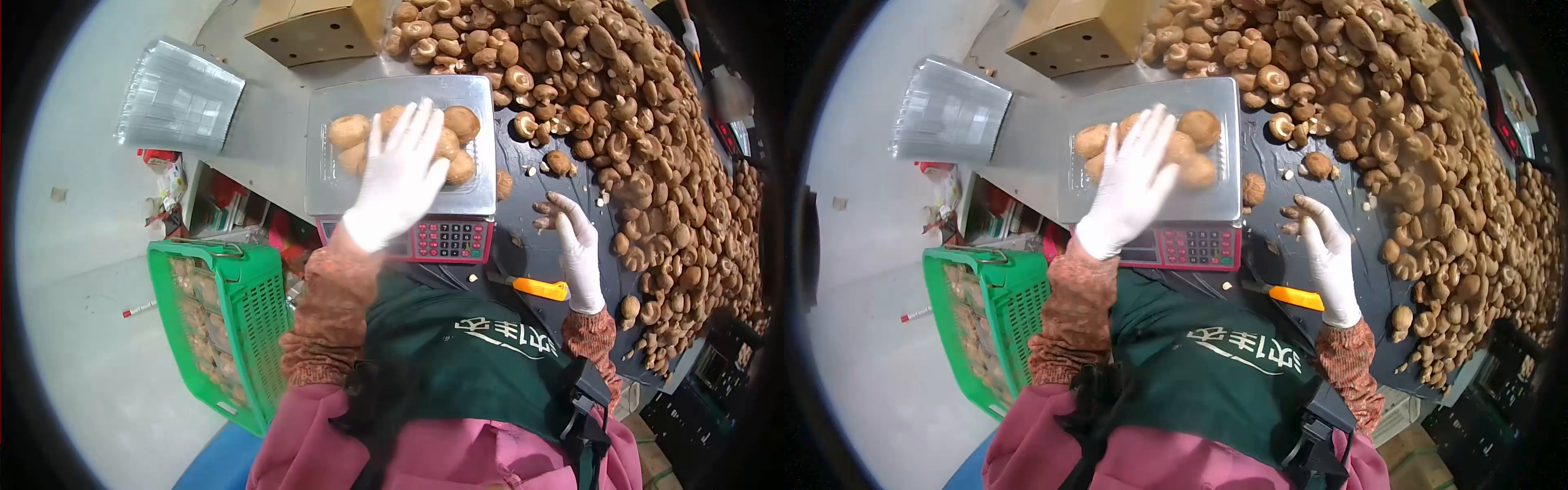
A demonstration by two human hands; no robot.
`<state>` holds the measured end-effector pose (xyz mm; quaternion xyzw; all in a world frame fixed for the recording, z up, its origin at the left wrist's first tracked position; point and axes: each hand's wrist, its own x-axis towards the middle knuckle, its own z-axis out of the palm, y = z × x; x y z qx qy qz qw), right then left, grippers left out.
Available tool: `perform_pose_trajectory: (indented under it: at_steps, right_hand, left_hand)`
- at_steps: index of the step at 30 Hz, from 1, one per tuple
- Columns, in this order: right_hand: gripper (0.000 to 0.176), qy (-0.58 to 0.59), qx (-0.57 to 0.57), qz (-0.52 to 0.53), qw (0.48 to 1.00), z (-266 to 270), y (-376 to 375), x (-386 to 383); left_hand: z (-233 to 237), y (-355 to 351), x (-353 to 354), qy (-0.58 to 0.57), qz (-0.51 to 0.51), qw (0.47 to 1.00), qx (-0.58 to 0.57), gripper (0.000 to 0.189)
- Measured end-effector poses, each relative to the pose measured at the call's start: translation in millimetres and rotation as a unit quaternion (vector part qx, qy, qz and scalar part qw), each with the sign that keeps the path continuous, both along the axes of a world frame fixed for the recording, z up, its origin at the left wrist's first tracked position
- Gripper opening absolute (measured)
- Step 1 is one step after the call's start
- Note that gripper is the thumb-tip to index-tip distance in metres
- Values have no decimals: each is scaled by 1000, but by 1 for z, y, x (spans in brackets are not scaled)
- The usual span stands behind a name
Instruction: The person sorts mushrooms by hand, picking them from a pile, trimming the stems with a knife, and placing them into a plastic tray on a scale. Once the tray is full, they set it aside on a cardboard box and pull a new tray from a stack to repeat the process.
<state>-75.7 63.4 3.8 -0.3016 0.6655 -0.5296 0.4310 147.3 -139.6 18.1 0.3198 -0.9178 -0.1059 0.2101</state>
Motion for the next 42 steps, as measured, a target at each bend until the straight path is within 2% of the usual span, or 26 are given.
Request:
perform_pose_trajectory:
  at_steps: [2, 4, 6, 8, 12, 13, 14, 16, 19, 20, 23, 24, 26, 28, 29, 30, 32, 35, 38, 40, 42]
  right_hand:
    - [35, -6, -7, -15, 1000, -15, 9, -10]
    - [35, -9, 4, -26, 1000, -13, 13, -13]
    - [35, -12, 5, -23, 1000, -10, 11, -14]
    - [35, -16, -1, -12, 1000, -10, 6, -13]
    - [35, -6, -14, 26, 1000, 3, -10, -2]
    - [36, -11, -11, 42, 999, 3, -15, -3]
    - [37, -7, -12, 48, 999, 4, -22, -4]
    - [38, -1, -6, 61, 998, 6, -35, -3]
    - [40, -7, -3, 65, 998, 9, -61, 4]
    - [40, 3, -1, 64, 998, 2, -69, 3]
    - [39, -32, 27, 69, 997, 2, -92, 19]
    - [37, -17, 48, 59, 997, 2, -100, 27]
    - [36, 42, 85, 90, 991, -3, -109, 31]
    - [20, 85, 51, 53, 994, -12, -113, 37]
    - [16, 59, 71, 54, 994, -6, -115, 38]
    - [14, 27, 47, 20, 998, -16, -118, 39]
    - [16, -37, 31, 23, 999, -9, -127, 42]
    - [19, -46, 15, 5, 999, 21, -165, 54]
    - [19, -16, -12, 27, 999, 34, -220, 50]
    - [22, -94, -36, 19, 995, 41, -270, 49]
    - [22, -97, -12, 22, 995, 57, -317, 50]
  left_hand:
    - [10, -13, 20, 155, 44, 984, 72, 51]
    - [40, -21, 51, 290, 146, 939, 114, 42]
    - [38, -32, 95, 371, 240, 884, 153, 34]
    - [38, -30, 134, 393, 274, 863, 157, 33]
    - [34, -23, 175, 353, 313, 866, 163, 31]
    - [29, -25, 182, 310, 306, 886, 162, 33]
    - [20, -30, 183, 317, 297, 878, 201, 34]
    - [8, -33, 172, 356, 255, 847, 301, 35]
    - [-11, -44, 153, 308, 222, 859, 343, 36]
    - [-17, -46, 146, 290, 244, 844, 380, 39]
    - [-34, -47, 135, 218, 233, 843, 433, 39]
    - [-36, -48, 131, 192, 225, 846, 444, 39]
    - [-40, -44, 128, 213, 202, 845, 447, 32]
    - [-38, -46, 124, 237, 195, 829, 467, 29]
    - [-40, -47, 125, 241, 198, 823, 475, 27]
    - [-42, -54, 127, 247, 195, 821, 477, 26]
    - [-35, -67, 130, 273, 197, 797, 502, 27]
    - [4, -101, 127, 314, 184, 790, 494, 27]
    - [21, -157, 129, 331, 163, 806, 462, 26]
    - [22, -203, 127, 342, 154, 827, 418, 29]
    - [26, -251, 122, 349, 175, 828, 403, 31]
